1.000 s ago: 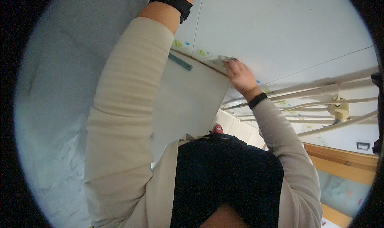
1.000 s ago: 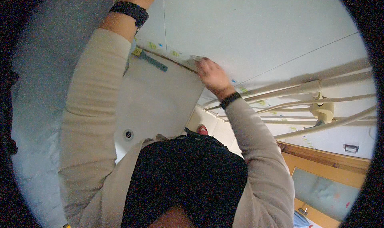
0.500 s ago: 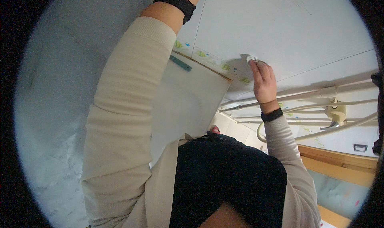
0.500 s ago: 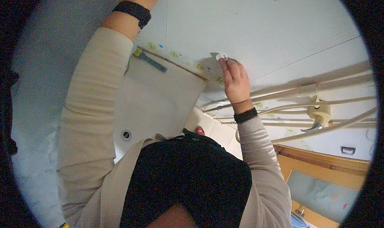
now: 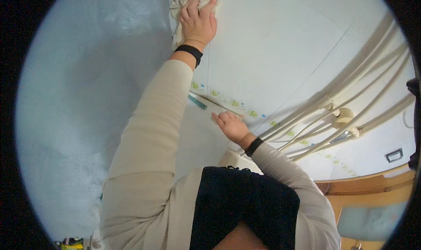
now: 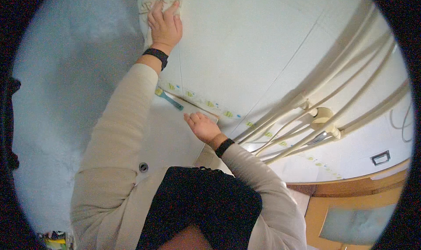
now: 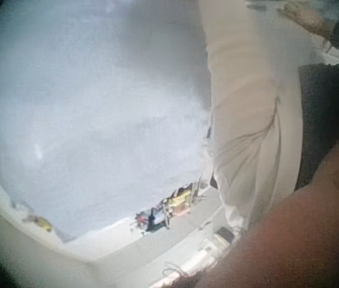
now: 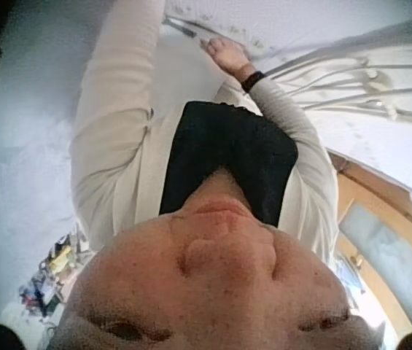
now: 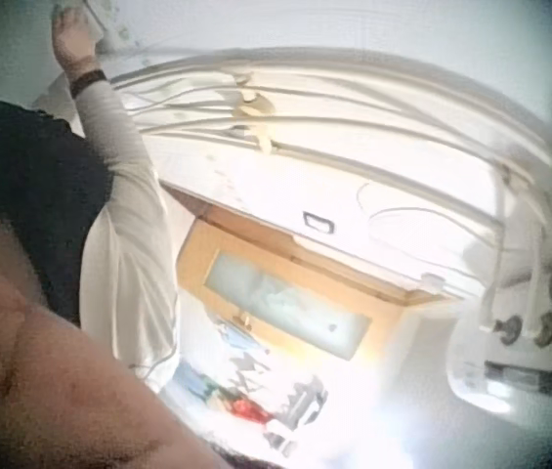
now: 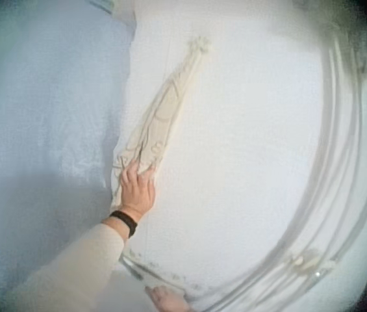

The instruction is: The person wipes a tiled wall with a cloth, then moves to a sink to wet and wring the cloth, and returns to continue wiping the wall. The person handles a cloth and a faucet while cleaning the wall surface.

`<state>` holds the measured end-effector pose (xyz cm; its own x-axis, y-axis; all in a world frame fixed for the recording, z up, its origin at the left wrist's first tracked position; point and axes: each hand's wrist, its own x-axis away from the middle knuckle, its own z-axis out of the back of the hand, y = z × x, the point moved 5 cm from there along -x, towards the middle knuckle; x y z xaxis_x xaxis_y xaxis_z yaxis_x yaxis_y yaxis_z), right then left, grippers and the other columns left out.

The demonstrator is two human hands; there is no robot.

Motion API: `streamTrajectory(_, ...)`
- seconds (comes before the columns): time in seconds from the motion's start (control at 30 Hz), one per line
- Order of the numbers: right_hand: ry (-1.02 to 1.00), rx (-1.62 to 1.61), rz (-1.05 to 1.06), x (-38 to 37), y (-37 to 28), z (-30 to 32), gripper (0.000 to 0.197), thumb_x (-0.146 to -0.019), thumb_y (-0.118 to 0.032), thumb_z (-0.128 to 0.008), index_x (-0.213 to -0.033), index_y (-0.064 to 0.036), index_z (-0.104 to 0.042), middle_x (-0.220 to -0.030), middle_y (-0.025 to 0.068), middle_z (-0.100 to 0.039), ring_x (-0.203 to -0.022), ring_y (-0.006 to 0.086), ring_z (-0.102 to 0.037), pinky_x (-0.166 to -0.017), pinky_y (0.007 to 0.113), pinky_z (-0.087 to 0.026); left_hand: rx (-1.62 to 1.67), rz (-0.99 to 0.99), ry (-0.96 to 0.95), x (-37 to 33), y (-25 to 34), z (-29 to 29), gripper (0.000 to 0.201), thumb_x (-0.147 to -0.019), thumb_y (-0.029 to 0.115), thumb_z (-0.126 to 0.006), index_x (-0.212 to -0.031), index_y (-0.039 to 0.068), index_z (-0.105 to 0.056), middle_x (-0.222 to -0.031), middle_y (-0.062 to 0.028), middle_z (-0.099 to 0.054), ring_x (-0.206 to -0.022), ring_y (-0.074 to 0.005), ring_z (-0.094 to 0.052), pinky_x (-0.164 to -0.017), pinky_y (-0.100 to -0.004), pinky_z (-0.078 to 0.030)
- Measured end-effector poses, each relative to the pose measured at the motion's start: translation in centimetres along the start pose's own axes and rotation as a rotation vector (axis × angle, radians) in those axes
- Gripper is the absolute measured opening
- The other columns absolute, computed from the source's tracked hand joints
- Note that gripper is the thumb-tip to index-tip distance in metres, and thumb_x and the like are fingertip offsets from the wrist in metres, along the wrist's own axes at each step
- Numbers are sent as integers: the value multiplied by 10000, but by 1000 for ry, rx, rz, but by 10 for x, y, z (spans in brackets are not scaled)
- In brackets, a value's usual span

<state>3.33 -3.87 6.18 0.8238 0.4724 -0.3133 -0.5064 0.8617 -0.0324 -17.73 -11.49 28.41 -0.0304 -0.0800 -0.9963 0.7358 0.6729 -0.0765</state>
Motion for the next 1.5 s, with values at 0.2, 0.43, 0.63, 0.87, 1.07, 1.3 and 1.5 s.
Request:
streamTrajectory(0.2,61,50,-43,43,-8,47,284,-859,-118,-538,-1126,-29,-575,-977,112,-536,-958,291,-544,-814,383,-500,-156,110,-314,-7,12,20,586,-850,198,-618,-1396,200,-405,-1400,-199,-341,-1249,-398,-368,-1037,-522,-318)
streamTrajectory(0.43,106,-16,101,72,-20,58,203,-789,-103,-548,-984,-54,-575,-984,104,-542,-934,294,-558,-775,393,-484,-136,138,-619,18,64,80,719,-828,196,-653,-1468,245,-330,-1539,-152,-187,-1340,-357,-330,-1044,-534,-321)
streamTrajectory(0.63,9,-206,126,92,-24,50,226,-836,-59,-487,-1059,-50,-523,-1065,140,-581,-995,321,-577,-837,425,-441,-89,174,-739,56,120,130,770,-793,230,-700,-1468,260,-331,-1542,-121,-194,-1330,-336,-351,-1033,-581,-302)
streamTrajectory(0.87,-220,-381,53,100,-40,29,181,-870,-64,-489,-1047,-30,-497,-1039,189,-591,-964,383,-578,-783,479,-477,-240,485,-975,153,139,221,740,-809,245,-682,-1458,227,-329,-1551,-119,-170,-1337,-368,-318,-1080,-580,-252)
streamTrajectory(1.07,4,-606,263,93,-94,9,301,-820,3,-549,-1114,-16,-481,-986,215,-569,-914,414,-567,-796,455,-487,-337,1068,-991,253,142,356,646,-782,234,-714,-1368,139,-459,-1515,-249,-204,-1320,-478,-310,-1070,-518,-328)
streamTrajectory(1.3,-193,-683,199,43,-141,-44,206,-823,-43,-542,-1009,13,-475,-936,232,-560,-870,443,-556,-758,472,-484,-301,1184,-765,278,117,462,555,-841,207,-677,-1338,66,-473,-1389,-257,-416,-1277,-407,-415,-1058,-444,-369)
streamTrajectory(1.5,-367,-915,-152,-21,-183,-102,329,-810,-213,-645,-991,57,-592,-863,235,-642,-791,333,-634,-692,390,-497,-211,1173,-703,276,80,492,533,-868,203,-659,-1339,41,-467,-1292,-205,-532,-1124,-331,-565,-944,-397,-469)
